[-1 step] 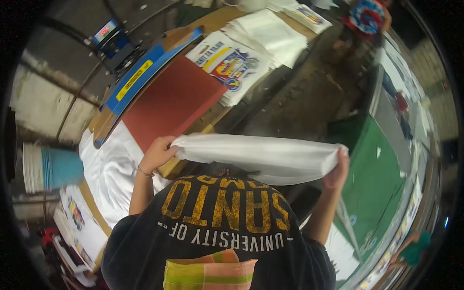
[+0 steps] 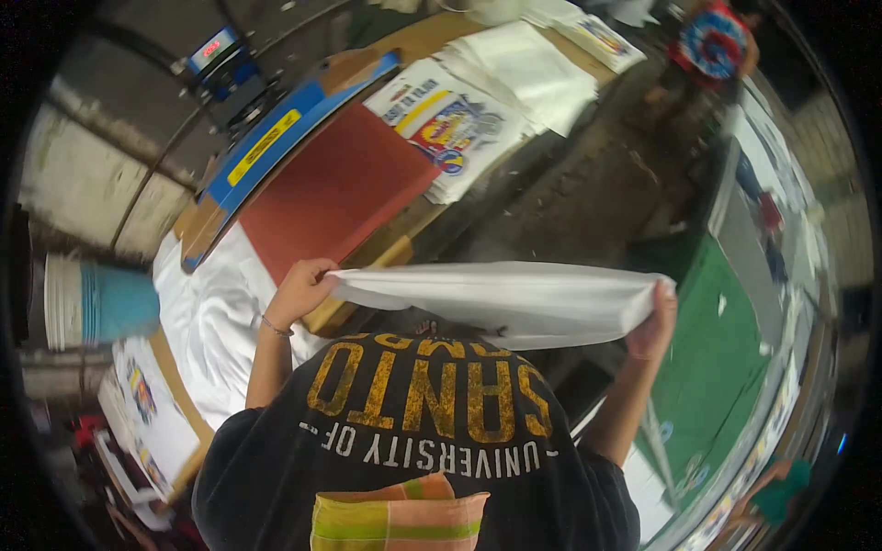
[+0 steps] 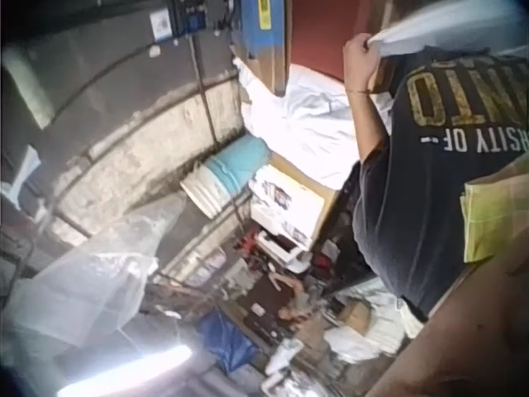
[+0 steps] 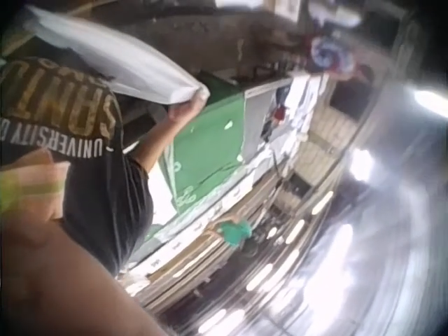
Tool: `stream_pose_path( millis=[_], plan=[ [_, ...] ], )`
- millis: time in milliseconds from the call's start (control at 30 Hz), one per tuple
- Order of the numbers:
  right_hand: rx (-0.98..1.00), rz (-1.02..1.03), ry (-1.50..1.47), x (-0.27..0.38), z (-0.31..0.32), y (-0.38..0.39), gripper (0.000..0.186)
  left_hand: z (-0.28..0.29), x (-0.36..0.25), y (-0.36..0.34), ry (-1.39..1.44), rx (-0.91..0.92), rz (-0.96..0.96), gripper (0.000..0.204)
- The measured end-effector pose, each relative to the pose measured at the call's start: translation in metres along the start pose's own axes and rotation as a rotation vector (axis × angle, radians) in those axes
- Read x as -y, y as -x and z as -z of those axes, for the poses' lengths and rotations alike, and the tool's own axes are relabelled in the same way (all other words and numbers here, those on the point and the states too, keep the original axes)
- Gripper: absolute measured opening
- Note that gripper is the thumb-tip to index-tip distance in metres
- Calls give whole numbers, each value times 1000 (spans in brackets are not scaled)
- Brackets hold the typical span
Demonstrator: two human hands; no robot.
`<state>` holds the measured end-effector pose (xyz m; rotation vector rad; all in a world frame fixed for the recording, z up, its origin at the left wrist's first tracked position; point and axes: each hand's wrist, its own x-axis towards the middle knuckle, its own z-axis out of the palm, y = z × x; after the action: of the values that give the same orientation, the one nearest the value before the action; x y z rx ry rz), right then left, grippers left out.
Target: Operating a heat press to transfer designs onto white t-shirts and trimming printed graphics with scissors.
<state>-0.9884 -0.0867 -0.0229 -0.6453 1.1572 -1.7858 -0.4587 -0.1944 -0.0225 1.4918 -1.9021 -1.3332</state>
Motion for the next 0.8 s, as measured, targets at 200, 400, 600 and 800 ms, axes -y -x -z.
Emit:
stream_pose_path(
  millis=[200, 400, 600, 800],
  plan=[
    [165, -33, 131, 54, -45, -124, 25, -23, 19, 55, 864, -622, -66, 27],
    [860, -272, 526, -11, -165, -120, 21, -136, -21, 13, 658, -399, -328, 60],
    [1767, -394, 772, -61, -226, -62, 22, -185, -85, -12, 599, -393, -420, 84],
    [1304, -218, 233, -41, -235, -117, 31, -224, -5, 40, 114, -354, 146, 44]
  ],
)
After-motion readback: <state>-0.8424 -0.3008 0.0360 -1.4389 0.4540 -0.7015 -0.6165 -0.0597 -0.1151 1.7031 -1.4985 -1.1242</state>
